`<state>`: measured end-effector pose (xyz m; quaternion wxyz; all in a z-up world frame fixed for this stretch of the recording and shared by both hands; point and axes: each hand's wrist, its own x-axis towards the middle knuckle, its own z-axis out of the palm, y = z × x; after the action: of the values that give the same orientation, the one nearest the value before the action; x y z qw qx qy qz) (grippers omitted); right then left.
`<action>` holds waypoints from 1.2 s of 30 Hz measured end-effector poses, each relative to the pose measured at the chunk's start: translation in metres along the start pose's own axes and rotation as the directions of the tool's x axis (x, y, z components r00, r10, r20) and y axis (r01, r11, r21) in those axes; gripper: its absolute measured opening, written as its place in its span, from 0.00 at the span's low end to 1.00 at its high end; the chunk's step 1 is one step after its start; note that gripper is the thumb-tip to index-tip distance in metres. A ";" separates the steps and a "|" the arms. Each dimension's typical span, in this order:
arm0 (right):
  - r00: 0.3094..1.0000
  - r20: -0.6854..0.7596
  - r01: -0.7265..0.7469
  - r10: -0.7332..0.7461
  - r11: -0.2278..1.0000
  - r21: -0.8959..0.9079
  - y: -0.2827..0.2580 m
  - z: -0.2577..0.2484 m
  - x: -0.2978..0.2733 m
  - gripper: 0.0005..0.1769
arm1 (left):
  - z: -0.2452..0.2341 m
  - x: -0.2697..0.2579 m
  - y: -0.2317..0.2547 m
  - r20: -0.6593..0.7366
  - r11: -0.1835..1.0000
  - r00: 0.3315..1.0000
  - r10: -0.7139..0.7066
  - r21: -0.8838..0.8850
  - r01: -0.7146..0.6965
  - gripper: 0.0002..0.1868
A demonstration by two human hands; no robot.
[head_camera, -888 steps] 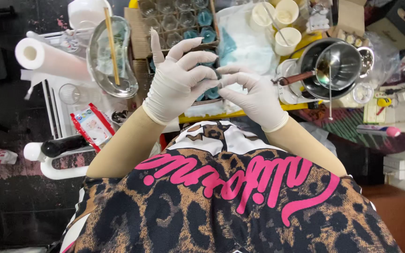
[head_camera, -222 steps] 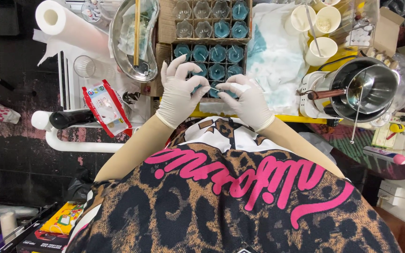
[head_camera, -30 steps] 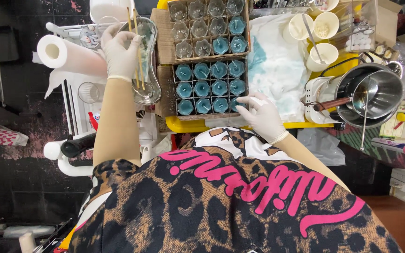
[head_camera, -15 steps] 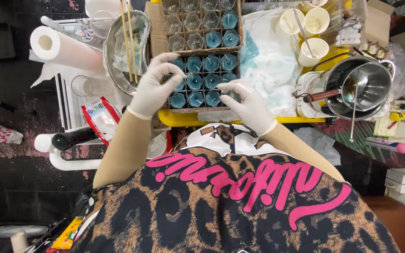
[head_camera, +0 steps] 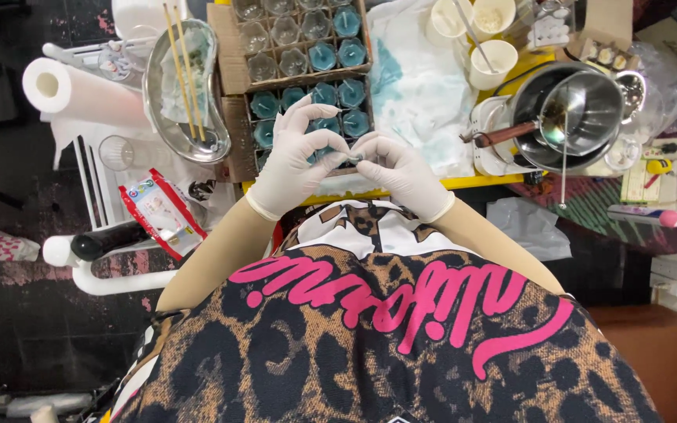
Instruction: The person is threading candle wicks through metal tabs and placing them into small glass jars for candle production.
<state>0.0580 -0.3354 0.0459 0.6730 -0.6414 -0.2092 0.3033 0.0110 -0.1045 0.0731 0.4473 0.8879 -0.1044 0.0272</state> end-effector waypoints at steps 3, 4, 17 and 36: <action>0.998 -0.009 -0.063 0.066 0.980 0.189 0.008 -0.009 -0.009 0.05 | 0.007 0.010 0.009 0.023 0.999 0.999 0.032 0.036 -0.033 0.06; 0.998 -0.024 -0.056 0.062 0.981 0.188 0.008 -0.013 -0.012 0.05 | 0.009 0.015 0.012 0.033 0.998 0.998 0.044 0.034 -0.046 0.06; 0.886 -0.412 0.219 -0.211 0.975 -0.028 -0.017 -0.065 -0.080 0.08 | 0.059 0.084 0.076 0.146 0.917 0.921 0.362 0.123 -0.380 0.08; 0.683 -0.632 0.002 -0.366 0.866 -0.500 -0.044 -0.151 -0.141 0.05 | 0.164 0.155 0.126 0.108 0.797 0.805 0.583 0.117 -0.593 0.06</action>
<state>0.0630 -0.5418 0.0913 0.5564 -0.8226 -0.0651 -0.0972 0.1290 -0.3333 0.0963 0.3473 0.8420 -0.3874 0.1426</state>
